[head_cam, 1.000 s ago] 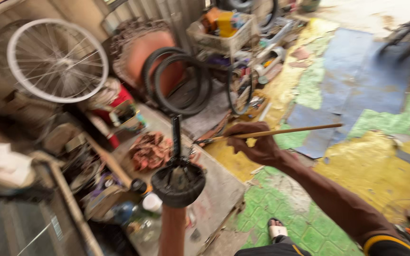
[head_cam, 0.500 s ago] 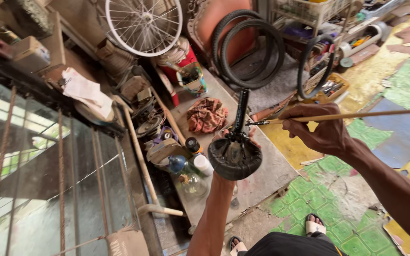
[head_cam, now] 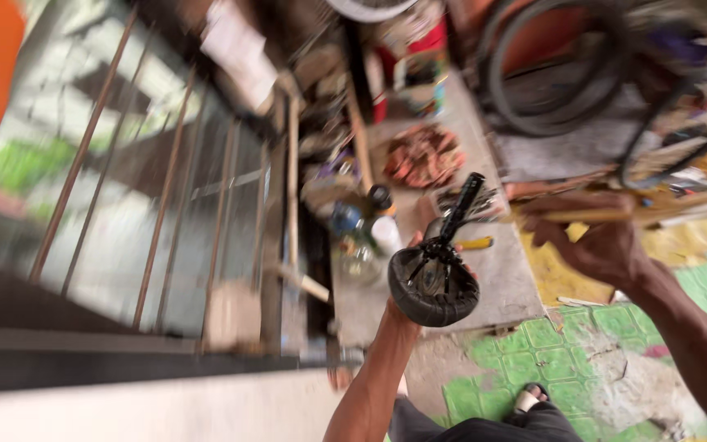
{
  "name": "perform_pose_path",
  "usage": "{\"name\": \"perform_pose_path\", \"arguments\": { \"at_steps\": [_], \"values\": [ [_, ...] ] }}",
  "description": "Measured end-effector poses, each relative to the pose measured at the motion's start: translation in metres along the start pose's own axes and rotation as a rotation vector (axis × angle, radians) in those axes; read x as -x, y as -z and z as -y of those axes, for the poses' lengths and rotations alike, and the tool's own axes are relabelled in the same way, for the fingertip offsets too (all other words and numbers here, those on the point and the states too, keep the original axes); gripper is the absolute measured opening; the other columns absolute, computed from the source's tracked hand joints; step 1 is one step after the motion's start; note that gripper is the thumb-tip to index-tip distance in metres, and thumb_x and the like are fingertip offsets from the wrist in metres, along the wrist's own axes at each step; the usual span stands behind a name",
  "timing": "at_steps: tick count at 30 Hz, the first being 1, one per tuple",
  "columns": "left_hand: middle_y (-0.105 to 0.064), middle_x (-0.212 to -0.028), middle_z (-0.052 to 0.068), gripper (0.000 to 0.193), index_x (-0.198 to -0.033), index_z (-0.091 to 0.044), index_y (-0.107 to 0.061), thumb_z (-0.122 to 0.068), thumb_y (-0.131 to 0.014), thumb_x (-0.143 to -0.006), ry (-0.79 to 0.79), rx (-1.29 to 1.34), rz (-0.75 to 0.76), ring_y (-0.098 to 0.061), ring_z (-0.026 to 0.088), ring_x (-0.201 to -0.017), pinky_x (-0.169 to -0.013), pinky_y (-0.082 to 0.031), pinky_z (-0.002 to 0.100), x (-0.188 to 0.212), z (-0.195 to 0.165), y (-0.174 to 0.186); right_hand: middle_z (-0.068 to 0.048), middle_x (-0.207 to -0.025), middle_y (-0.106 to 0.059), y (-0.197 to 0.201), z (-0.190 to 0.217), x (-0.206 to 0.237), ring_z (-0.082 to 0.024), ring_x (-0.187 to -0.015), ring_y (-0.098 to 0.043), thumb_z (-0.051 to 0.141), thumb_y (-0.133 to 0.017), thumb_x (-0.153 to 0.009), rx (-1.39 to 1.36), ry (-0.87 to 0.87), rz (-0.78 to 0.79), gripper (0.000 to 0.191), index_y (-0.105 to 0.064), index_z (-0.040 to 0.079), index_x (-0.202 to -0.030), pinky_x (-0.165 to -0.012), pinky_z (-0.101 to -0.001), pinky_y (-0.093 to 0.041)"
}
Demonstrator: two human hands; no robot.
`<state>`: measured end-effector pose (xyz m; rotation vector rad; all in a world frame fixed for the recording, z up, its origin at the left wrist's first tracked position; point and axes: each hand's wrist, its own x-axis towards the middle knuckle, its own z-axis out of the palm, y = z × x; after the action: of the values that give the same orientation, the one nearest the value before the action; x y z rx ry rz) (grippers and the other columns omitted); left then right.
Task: The person holds a bicycle saddle and paints its underside and seat post black using a long-handled brush, turning the saddle to coat different sides. They then carry the saddle outside, paint a bicycle wheel rim resting on a wall, walk back inside, and dip the brush into a paint can.
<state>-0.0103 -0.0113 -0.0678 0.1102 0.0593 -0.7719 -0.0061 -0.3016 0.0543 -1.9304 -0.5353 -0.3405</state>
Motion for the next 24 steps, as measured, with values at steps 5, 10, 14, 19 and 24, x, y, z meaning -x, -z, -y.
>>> {"name": "perform_pose_path", "arguments": {
  "at_steps": [5,10,14,19,24],
  "values": [
    [-0.075,-0.104,0.024,0.067,-0.118,0.008,-0.068,-0.056,-0.051,-0.111,-0.231,0.123,-0.107,-0.073,0.042,-0.096,-0.095,-0.059,0.055,0.056,0.041,-0.011,-0.008,-0.092,-0.075,0.005,-0.017,0.003,-0.012,-0.076,-0.072,0.003,-0.065,-0.108,-0.252,-0.004,-0.083,0.007,-0.068,-0.003,-0.111,-0.073,-0.0239,-0.061],
    [-0.075,-0.098,0.025,0.066,-0.109,0.004,-0.07,-0.06,-0.052,-0.109,-0.292,0.054,-0.16,-0.075,0.04,-0.091,-0.09,-0.061,0.051,0.116,0.057,-0.024,-0.015,-0.091,-0.076,-0.037,0.004,0.02,-0.018,-0.072,-0.076,0.002,-0.068,-0.089,-0.206,0.073,0.187,0.022,-0.071,-0.005,-0.11,-0.062,-0.0284,-0.063],
    [-0.074,-0.095,0.026,0.064,-0.109,0.004,-0.07,-0.058,-0.052,-0.111,-0.378,0.132,-0.155,-0.075,0.041,-0.089,-0.086,-0.061,0.053,0.182,0.068,-0.018,-0.017,-0.097,-0.075,-0.06,0.039,0.037,-0.016,-0.075,-0.071,0.006,-0.063,-0.111,-0.315,-0.038,0.044,0.016,-0.07,-0.008,-0.114,-0.072,-0.0258,-0.06],
    [-0.073,-0.093,0.028,0.065,-0.125,0.006,-0.061,-0.055,-0.048,-0.11,-0.433,0.128,-0.157,-0.074,0.042,-0.084,-0.081,-0.062,0.054,0.291,0.073,0.008,-0.018,-0.079,-0.074,-0.113,0.097,0.069,-0.021,-0.069,-0.073,0.003,-0.064,-0.098,-0.287,-0.16,0.315,0.017,-0.073,-0.01,-0.105,-0.065,-0.0308,-0.061],
    [-0.072,-0.092,0.03,0.069,-0.14,0.009,-0.052,-0.053,-0.044,-0.109,-0.548,0.104,-0.207,-0.074,0.043,-0.08,-0.076,-0.062,0.055,0.402,0.07,0.041,-0.013,-0.084,-0.077,-0.209,0.159,0.099,-0.02,-0.072,-0.078,0.006,-0.068,-0.088,-0.361,0.085,0.49,0.017,-0.074,-0.003,-0.102,-0.061,-0.0283,-0.063]
  ]
}}
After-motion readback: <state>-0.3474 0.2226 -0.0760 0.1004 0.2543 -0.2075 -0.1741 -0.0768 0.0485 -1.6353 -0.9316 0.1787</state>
